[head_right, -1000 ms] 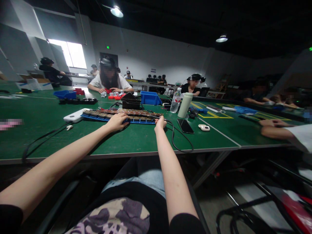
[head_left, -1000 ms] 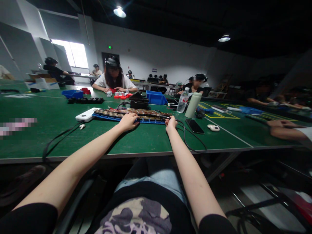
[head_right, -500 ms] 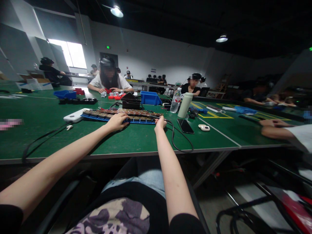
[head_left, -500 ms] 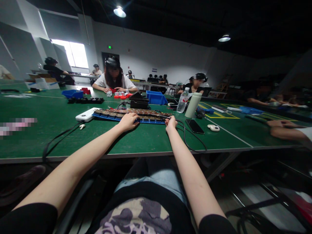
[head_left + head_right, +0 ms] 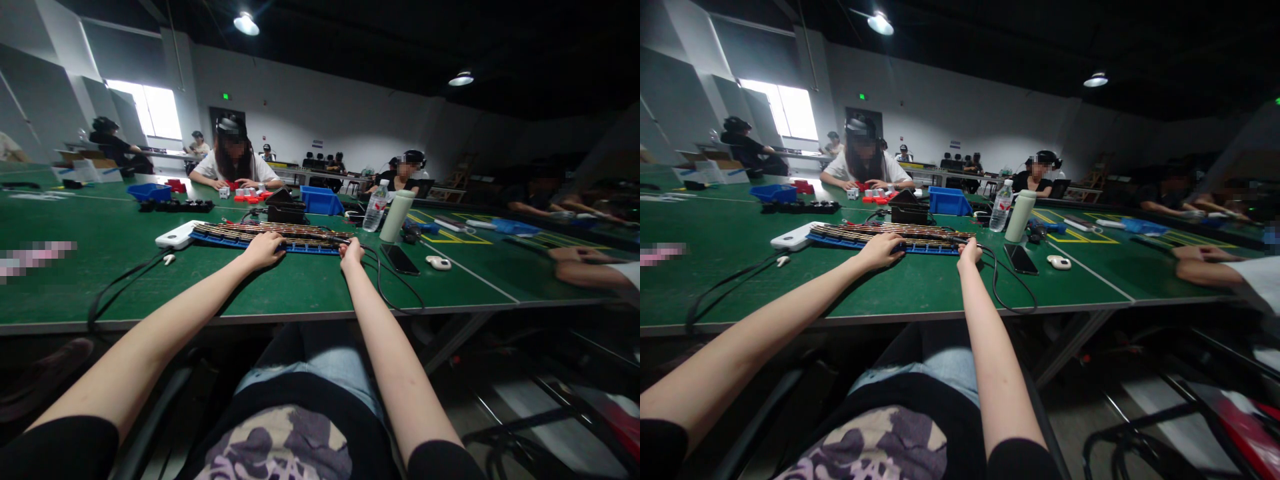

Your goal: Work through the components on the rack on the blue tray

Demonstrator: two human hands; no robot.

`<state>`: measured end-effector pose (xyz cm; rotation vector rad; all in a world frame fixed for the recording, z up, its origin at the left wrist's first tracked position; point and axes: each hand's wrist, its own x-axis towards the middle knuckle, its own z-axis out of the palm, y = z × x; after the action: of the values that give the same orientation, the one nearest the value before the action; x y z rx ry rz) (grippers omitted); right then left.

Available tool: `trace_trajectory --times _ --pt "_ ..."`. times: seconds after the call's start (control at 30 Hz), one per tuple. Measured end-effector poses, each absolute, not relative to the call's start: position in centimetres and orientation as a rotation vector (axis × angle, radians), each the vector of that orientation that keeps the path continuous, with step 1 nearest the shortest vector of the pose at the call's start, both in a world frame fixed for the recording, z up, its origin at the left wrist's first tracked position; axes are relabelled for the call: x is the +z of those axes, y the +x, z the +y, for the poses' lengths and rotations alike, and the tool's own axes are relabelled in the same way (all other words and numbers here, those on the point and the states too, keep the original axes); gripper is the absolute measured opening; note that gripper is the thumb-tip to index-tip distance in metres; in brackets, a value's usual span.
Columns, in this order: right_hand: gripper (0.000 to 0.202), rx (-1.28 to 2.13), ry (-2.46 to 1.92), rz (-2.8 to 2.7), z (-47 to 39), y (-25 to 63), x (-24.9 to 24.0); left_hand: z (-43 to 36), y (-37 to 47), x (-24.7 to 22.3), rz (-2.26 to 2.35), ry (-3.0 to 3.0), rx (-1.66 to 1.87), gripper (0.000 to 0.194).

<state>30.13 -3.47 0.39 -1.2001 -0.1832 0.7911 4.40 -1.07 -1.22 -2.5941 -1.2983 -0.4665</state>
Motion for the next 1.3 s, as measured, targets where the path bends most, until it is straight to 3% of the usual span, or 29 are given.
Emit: trace_trajectory --times 1.3 --pt "0.030 0.796 -1.175 -0.168 -3.71 29.93 0.60 -0.45 4.17 -1.76 -1.258 -2.561 -0.509 0.040"
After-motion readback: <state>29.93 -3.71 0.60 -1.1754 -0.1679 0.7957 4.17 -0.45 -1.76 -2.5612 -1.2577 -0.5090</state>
